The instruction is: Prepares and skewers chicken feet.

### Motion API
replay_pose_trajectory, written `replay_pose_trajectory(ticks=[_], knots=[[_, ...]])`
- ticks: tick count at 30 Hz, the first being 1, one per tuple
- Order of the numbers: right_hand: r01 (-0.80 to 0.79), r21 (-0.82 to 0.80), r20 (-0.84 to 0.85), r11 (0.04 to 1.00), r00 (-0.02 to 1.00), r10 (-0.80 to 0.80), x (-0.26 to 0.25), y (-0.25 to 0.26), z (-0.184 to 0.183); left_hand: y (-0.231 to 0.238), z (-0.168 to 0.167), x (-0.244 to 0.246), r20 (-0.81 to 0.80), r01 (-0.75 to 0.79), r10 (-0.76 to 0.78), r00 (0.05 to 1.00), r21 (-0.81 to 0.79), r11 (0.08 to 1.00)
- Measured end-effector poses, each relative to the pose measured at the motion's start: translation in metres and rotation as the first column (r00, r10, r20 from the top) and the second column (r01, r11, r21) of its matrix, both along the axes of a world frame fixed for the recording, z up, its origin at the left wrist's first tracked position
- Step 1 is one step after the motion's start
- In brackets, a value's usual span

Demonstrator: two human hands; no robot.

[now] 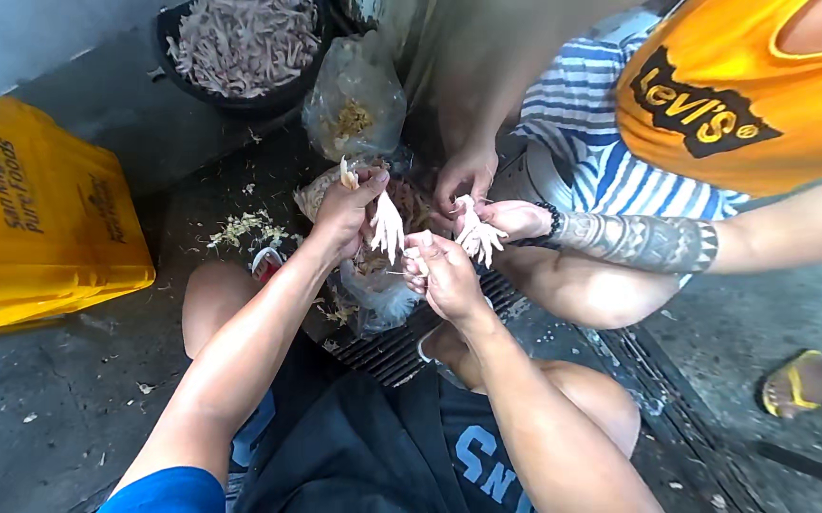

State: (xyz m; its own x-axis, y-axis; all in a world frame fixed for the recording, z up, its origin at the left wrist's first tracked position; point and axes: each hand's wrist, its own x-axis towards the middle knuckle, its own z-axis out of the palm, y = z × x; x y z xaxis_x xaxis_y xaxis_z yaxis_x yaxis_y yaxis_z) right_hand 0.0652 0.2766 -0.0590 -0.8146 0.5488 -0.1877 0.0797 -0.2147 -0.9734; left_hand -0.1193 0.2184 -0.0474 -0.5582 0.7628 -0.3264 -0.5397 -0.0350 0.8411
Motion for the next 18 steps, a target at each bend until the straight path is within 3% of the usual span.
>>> replay_pose_trajectory(ticks=[6, 9, 15, 17, 18], knots=[[0.005, 0.156, 0.083, 0.988, 0.996, -0.018, -0.006, 0.000, -0.008, -0.001, -0.001, 0.009, -0.052, -0.023, 0.017, 0.998, -0.111, 0.994], [0.071, 0.103, 0.011, 0.992, 0.997, -0.072, -0.008, -0.001, -0.005, -0.005, 0.001, 0.001, -0.152, 0.093, -0.114, 0.982, -0.137, 0.986], [0.193, -0.030, -0.113, 0.981, 0.974, -0.195, -0.006, -0.001, 0.006, -0.026, 0.024, -0.034, -0.310, 0.422, -0.432, 0.847, -0.103, 0.901], [0.203, 0.019, -0.076, 0.979, 0.977, -0.201, -0.003, 0.001, 0.012, -0.032, 0.033, -0.042, -0.334, 0.422, -0.433, 0.837, -0.108, 0.900], [0.188, 0.119, -0.004, 0.975, 0.982, -0.189, -0.001, 0.003, 0.015, -0.035, 0.035, -0.048, -0.354, 0.406, -0.430, 0.831, -0.142, 0.903]])
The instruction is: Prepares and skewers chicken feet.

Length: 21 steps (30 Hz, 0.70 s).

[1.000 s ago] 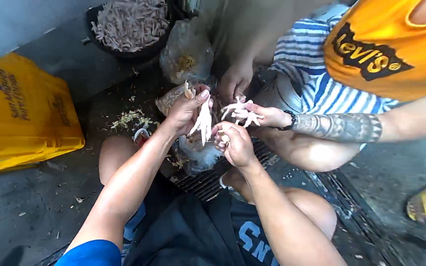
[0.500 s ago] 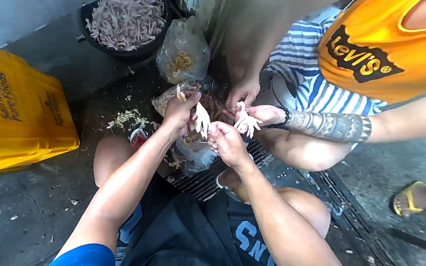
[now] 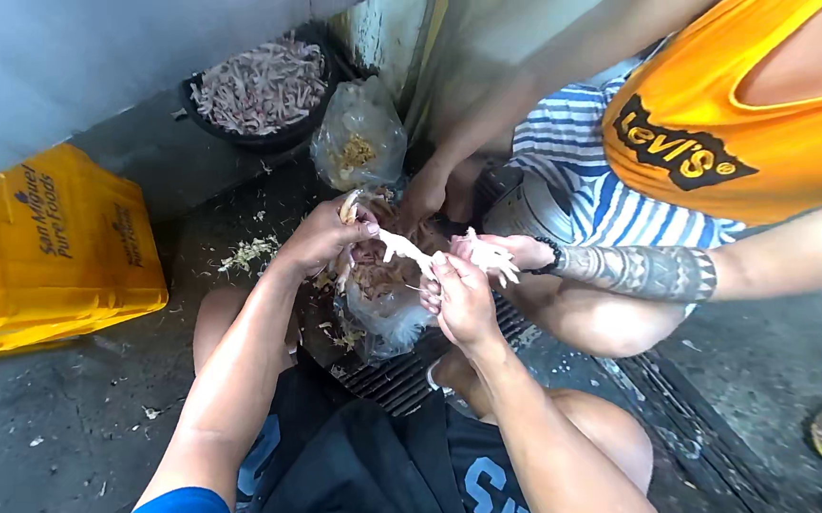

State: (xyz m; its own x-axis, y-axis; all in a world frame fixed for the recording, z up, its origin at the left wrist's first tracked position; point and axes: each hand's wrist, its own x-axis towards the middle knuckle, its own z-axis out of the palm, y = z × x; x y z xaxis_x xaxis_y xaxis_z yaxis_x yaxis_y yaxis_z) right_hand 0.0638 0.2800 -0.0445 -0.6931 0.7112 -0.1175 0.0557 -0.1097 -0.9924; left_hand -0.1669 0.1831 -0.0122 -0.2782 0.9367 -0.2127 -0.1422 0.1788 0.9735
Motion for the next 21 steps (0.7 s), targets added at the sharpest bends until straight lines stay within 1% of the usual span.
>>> replay_pose_trajectory(ticks=[1, 2, 3, 4, 5, 6, 7, 8, 9, 10, 11, 12, 13, 14, 15, 16, 18, 19, 21], knots=[[-0.038, 0.131, 0.138, 0.991, 0.990, 0.020, 0.003, 0.003, 0.002, -0.004, 0.001, -0.006, -0.062, -0.017, 0.014, 0.998, -0.057, 0.998], [-0.120, 0.269, 0.285, 0.956, 0.958, 0.040, 0.006, 0.005, 0.004, -0.007, 0.002, -0.012, -0.162, -0.030, 0.003, 0.987, -0.163, 0.986], [-0.205, 0.372, 0.396, 0.905, 0.917, 0.045, 0.008, 0.006, 0.004, -0.010, 0.001, -0.018, -0.283, -0.042, -0.049, 0.958, -0.308, 0.951], [-0.270, 0.432, 0.461, 0.861, 0.886, 0.046, 0.009, 0.005, 0.003, -0.012, -0.003, -0.022, -0.383, -0.068, -0.130, 0.915, -0.461, 0.885], [-0.315, 0.447, 0.499, 0.837, 0.865, 0.059, 0.010, 0.004, 0.002, -0.013, -0.009, -0.026, -0.441, -0.108, -0.208, 0.873, -0.591, 0.800], [-0.347, 0.441, 0.521, 0.828, 0.850, 0.078, 0.009, 0.002, 0.001, -0.013, -0.016, -0.029, -0.480, -0.167, -0.249, 0.841, -0.668, 0.725], [-0.369, 0.435, 0.531, 0.821, 0.842, 0.097, 0.009, 0.002, 0.001, -0.013, -0.020, -0.035, -0.518, -0.242, -0.229, 0.824, -0.688, 0.684], [-0.388, 0.430, 0.540, 0.815, 0.834, 0.113, 0.008, 0.001, 0.002, -0.013, -0.022, -0.045, -0.565, -0.333, -0.139, 0.814, -0.649, 0.684], [-0.402, 0.432, 0.544, 0.807, 0.830, 0.122, 0.007, 0.001, 0.003, -0.013, -0.021, -0.055, -0.608, -0.443, 0.025, 0.793, -0.549, 0.709], [-0.414, 0.428, 0.551, 0.804, 0.824, 0.131, 0.007, 0.001, 0.003, -0.011, -0.019, -0.067, -0.619, -0.553, 0.229, 0.752, -0.403, 0.729], [-0.425, 0.415, 0.563, 0.805, 0.814, 0.140, 0.006, 0.001, 0.004, -0.008, -0.016, -0.077, -0.575, -0.649, 0.427, 0.697, -0.255, 0.717], [-0.434, 0.400, 0.576, 0.807, 0.804, 0.147, 0.006, 0.002, 0.005, -0.004, -0.011, -0.086, -0.514, -0.717, 0.565, 0.645, -0.152, 0.681], [-0.445, 0.382, 0.593, 0.810, 0.790, 0.155, 0.006, 0.003, 0.006, 0.000, -0.006, -0.092, -0.466, -0.757, 0.642, 0.609, -0.099, 0.646], [-0.450, 0.374, 0.601, 0.811, 0.784, 0.158, 0.006, 0.004, 0.007, 0.002, -0.003, -0.093, -0.437, -0.773, 0.675, 0.594, -0.078, 0.630], [-0.451, 0.372, 0.603, 0.811, 0.782, 0.158, 0.006, 0.005, 0.007, 0.005, -0.003, -0.090, -0.408, -0.762, 0.677, 0.612, -0.079, 0.642], [-0.448, 0.372, 0.599, 0.813, 0.785, 0.158, 0.005, 0.005, 0.007, 0.007, -0.005, -0.083, -0.367, -0.728, 0.657, 0.658, -0.089, 0.680], [-0.426, 0.372, 0.568, 0.824, 0.807, 0.161, 0.005, 0.005, 0.005, 0.013, -0.010, -0.059, -0.256, -0.607, 0.565, 0.784, -0.125, 0.785], [-0.412, 0.357, 0.547, 0.838, 0.820, 0.170, 0.005, 0.006, 0.004, 0.018, -0.012, -0.043, -0.177, -0.544, 0.520, 0.836, -0.140, 0.827], [-0.372, 0.312, 0.498, 0.874, 0.848, 0.183, 0.002, 0.005, 0.000, 0.025, -0.015, -0.007, 0.021, -0.418, 0.428, 0.903, -0.181, 0.890]])
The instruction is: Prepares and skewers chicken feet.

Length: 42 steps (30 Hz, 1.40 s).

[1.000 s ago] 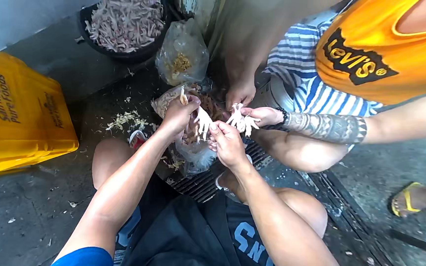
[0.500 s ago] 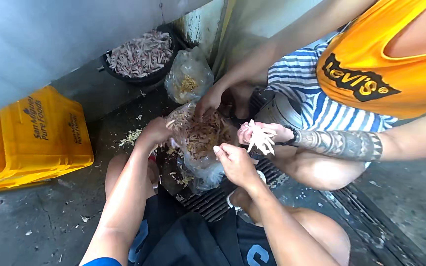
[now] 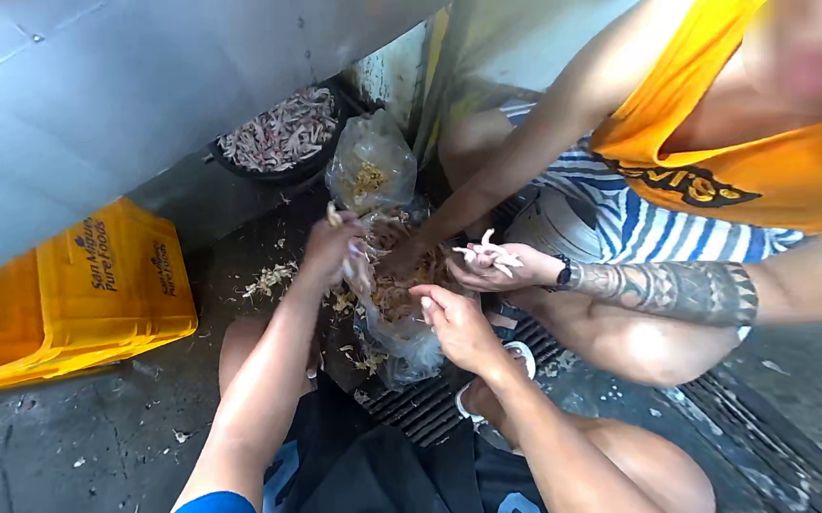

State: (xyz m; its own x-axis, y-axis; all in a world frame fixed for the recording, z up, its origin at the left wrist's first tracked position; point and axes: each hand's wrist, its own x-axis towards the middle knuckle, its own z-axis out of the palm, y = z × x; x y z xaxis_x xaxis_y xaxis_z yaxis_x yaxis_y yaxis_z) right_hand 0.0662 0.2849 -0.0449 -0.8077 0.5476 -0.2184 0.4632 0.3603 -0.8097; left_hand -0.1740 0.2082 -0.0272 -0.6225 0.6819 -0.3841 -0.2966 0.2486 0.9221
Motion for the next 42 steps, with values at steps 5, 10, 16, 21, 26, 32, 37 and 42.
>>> replay_pose_trajectory(ticks=[5, 10, 16, 21, 26, 32, 37, 42], knots=[[0.070, 0.086, -0.010, 0.994, 0.998, -0.070, -0.007, -0.004, -0.004, 0.010, -0.007, 0.071, 0.304, 0.196, -0.206, 0.930, 0.064, 0.978], [0.065, 0.132, 0.098, 0.989, 0.992, -0.078, -0.005, -0.003, -0.007, 0.004, 0.005, 0.080, 0.281, 0.364, -0.360, 0.890, 0.038, 0.931], [0.167, -0.031, -0.091, 0.985, 0.981, -0.169, -0.006, -0.001, -0.007, -0.009, 0.014, 0.058, 0.218, 0.445, -0.470, 0.855, 0.153, 0.882], [0.215, -0.183, -0.297, 0.959, 0.918, -0.262, -0.003, 0.002, -0.013, -0.010, 0.008, 0.053, 0.099, 0.497, -0.496, 0.862, 0.016, 0.867], [0.304, -0.073, -0.395, 0.950, 0.866, -0.307, 0.002, 0.010, -0.018, -0.016, 0.011, 0.079, -0.059, 0.650, -0.652, 0.756, -0.052, 0.758], [0.218, 0.104, -0.359, 0.970, 0.918, -0.168, 0.006, 0.012, -0.007, 0.002, -0.003, 0.077, -0.261, 0.534, -0.518, 0.814, -0.014, 0.846], [0.147, 0.186, -0.294, 0.972, 0.952, -0.088, 0.002, -0.004, -0.007, 0.003, 0.001, 0.074, -0.334, 0.496, -0.483, 0.809, -0.052, 0.867], [0.179, 0.139, -0.409, 0.974, 0.906, -0.108, 0.000, -0.020, 0.007, 0.011, -0.012, 0.059, -0.033, 0.203, -0.202, 0.979, 0.006, 0.979]])
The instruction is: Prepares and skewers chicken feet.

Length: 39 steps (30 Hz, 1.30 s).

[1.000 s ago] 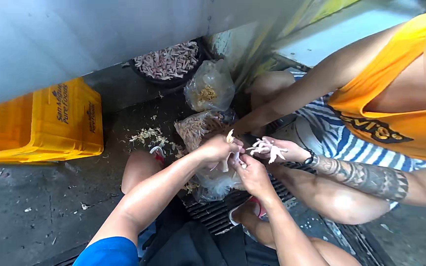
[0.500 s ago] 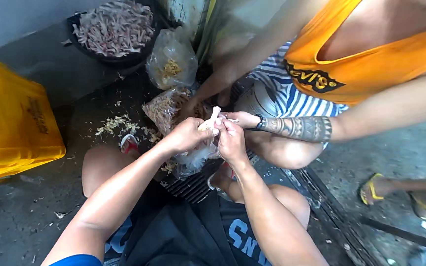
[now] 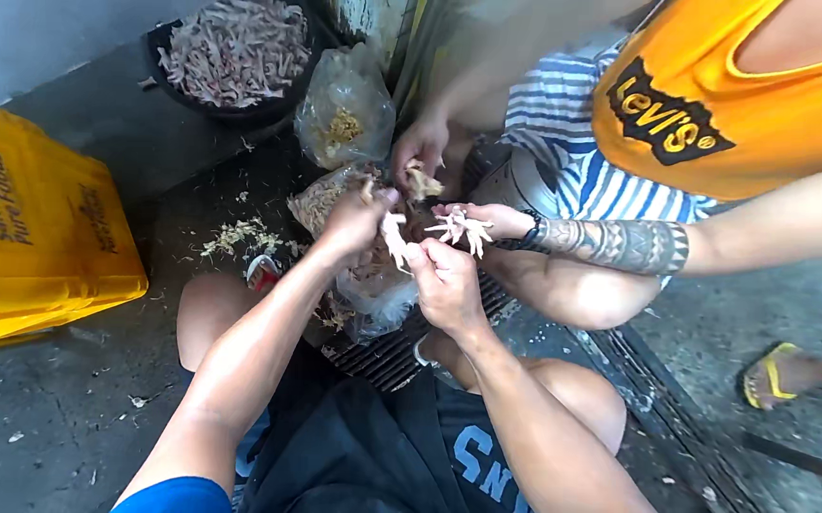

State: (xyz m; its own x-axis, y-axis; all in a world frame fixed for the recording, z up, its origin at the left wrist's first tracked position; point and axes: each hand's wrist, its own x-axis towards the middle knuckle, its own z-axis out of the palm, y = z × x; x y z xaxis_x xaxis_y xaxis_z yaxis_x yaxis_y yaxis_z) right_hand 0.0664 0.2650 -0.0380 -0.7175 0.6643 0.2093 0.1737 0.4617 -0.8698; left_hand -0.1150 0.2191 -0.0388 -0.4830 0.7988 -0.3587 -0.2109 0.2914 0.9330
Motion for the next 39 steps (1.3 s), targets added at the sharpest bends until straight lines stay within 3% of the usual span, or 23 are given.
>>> replay_pose_trajectory(ticks=[2, 4, 7, 10, 15, 19, 21, 23, 27, 34, 36, 39], knots=[[-0.081, -0.079, -0.104, 0.994, 0.992, 0.073, 0.009, -0.007, 0.004, 0.001, -0.001, -0.026, 0.117, -0.123, 0.122, 0.986, 0.006, 0.992], [-0.126, -0.173, -0.133, 0.977, 0.986, 0.103, 0.016, -0.006, 0.003, -0.003, 0.004, -0.042, 0.164, -0.130, 0.121, 0.979, 0.050, 0.990], [-0.056, -0.323, -0.057, 0.945, 0.998, 0.039, 0.016, 0.005, -0.001, -0.010, 0.011, -0.036, 0.184, 0.004, -0.034, 0.982, 0.162, 0.987], [-0.069, -0.502, -0.119, 0.862, 0.993, 0.010, 0.011, 0.016, -0.006, -0.008, 0.009, -0.015, 0.189, 0.131, -0.188, 0.964, 0.274, 0.953], [-0.139, -0.578, -0.141, 0.804, 0.988, 0.069, 0.003, 0.017, -0.016, 0.002, 0.000, 0.003, 0.125, 0.203, -0.274, 0.954, 0.406, 0.891], [-0.113, -0.486, -0.022, 0.867, 0.993, 0.117, 0.004, 0.017, -0.013, 0.002, 0.005, 0.009, -0.115, 0.210, -0.184, 0.976, 0.292, 0.933], [-0.111, -0.411, 0.025, 0.905, 0.991, 0.132, 0.002, 0.015, -0.014, -0.004, 0.012, 0.014, -0.217, 0.154, -0.113, 0.970, 0.182, 0.971], [-0.145, -0.436, 0.010, 0.888, 0.986, 0.166, -0.001, 0.010, -0.010, -0.009, 0.015, 0.016, -0.257, 0.064, -0.040, 0.966, 0.083, 0.995], [-0.195, -0.516, -0.084, 0.834, 0.981, 0.177, -0.008, -0.001, 0.002, 0.003, 0.009, 0.000, -0.183, -0.116, 0.129, 0.975, 0.079, 0.990], [-0.180, -0.419, -0.160, 0.890, 0.979, 0.123, -0.005, -0.011, 0.004, 0.006, 0.005, -0.012, -0.176, -0.178, 0.184, 0.967, 0.048, 0.983], [-0.225, -0.375, -0.232, 0.899, 0.962, 0.144, 0.007, -0.013, 0.009, 0.004, 0.000, -0.033, -0.144, -0.293, 0.293, 0.945, 0.023, 0.956], [-0.271, -0.392, -0.298, 0.879, 0.941, 0.157, 0.023, -0.007, 0.009, 0.001, 0.002, -0.074, 0.041, -0.567, 0.565, 0.824, 0.056, 0.822]])
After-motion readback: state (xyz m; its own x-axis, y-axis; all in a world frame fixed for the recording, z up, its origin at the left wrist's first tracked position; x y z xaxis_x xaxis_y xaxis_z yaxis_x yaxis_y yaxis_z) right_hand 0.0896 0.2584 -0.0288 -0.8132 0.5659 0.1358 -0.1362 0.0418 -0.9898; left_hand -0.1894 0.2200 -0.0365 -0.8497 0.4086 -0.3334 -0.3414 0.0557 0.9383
